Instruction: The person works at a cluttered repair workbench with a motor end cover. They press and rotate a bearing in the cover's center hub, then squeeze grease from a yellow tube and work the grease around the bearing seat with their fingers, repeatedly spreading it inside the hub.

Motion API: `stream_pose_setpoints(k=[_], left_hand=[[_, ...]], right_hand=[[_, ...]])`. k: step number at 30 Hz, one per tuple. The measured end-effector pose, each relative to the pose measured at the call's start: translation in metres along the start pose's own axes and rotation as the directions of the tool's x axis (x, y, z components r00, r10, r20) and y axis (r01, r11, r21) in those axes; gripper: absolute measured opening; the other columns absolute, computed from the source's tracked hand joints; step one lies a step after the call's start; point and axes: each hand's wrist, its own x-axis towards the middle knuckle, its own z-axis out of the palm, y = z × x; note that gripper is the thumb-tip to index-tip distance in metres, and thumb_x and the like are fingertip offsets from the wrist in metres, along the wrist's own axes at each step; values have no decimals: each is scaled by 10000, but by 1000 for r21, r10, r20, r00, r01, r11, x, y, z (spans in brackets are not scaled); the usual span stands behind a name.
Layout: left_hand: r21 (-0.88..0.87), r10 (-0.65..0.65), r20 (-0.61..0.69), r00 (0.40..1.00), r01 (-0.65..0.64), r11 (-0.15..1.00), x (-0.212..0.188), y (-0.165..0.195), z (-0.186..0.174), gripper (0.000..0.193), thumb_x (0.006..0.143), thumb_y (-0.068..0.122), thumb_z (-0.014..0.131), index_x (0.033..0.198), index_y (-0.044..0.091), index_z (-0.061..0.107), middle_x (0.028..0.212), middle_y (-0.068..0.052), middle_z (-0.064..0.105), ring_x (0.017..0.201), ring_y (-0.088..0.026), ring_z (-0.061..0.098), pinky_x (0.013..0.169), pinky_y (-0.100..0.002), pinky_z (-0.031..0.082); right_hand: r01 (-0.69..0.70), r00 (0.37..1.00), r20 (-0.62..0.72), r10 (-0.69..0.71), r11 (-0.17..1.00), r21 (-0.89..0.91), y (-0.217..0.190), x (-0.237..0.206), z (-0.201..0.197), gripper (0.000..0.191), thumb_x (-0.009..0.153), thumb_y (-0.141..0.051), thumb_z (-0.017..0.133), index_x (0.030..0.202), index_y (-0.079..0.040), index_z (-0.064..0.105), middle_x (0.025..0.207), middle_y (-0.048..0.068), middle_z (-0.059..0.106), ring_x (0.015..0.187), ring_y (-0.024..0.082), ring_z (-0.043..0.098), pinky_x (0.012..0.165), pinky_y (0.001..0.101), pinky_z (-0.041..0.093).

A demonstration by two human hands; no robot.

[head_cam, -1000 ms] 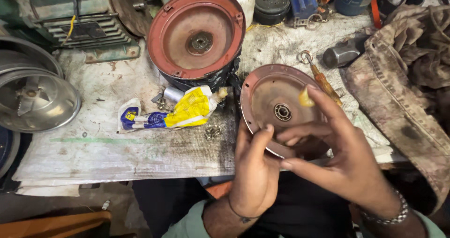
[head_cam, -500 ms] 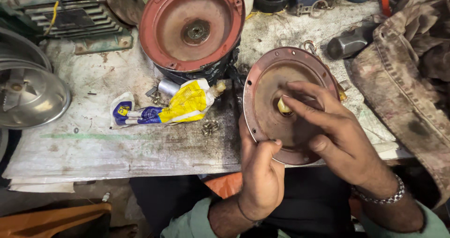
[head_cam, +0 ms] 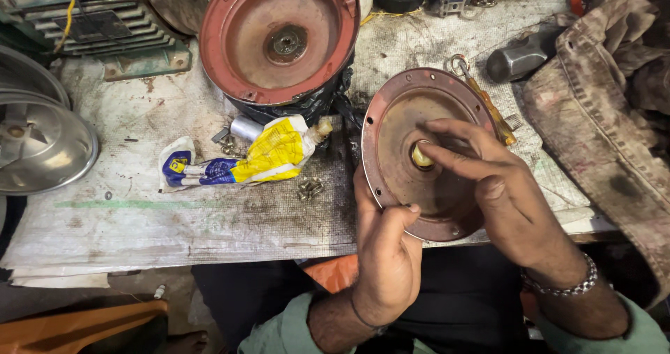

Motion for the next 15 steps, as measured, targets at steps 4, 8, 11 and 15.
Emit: stream_pose_setpoints(k=[4,8,11,15], left_hand=[[10,2,-4,1000,-2,1000,0,0,-1,755,859,-22,423,1592,38,252,1534,-164,421,1421,-263,430,1213,-428,346],[18,1,-22,1000,0,1000,0,-1,-1,744,862,-20,426,1587,22,264,1516,-172,435,1401,-263,441,1201,-419,351],[14,7,-25,1000,-6,1000,-1,-1,-1,751,850,-17,424,1583,42,273,1516,-158,442,1402,-257,445,1195,-412,357],[-13,5,-42,999,-6,1000,0,-2,-2,736,855,-14,421,1575,42,280,1504,-159,449,1386,-259,458,1186,-419,369]], right_hand=[[14,1000,8,-14,1000,-13,0,0,1,858,1087,-690,215,1397,-1,624,1554,230,512,1493,382,479,1244,477,338],[15,1000,12,-15,1000,-7,1,0,1,843,1088,-687,228,1405,-13,621,1562,221,509,1500,376,481,1243,471,344],[20,1000,20,-19,999,-35,1,0,2,814,1088,-675,247,1415,-29,619,1571,220,499,1504,376,471,1240,469,341],[19,999,51,-13,992,-123,1,-2,4,768,1075,-659,287,1421,-57,615,1583,225,470,1510,388,440,1220,479,347]])
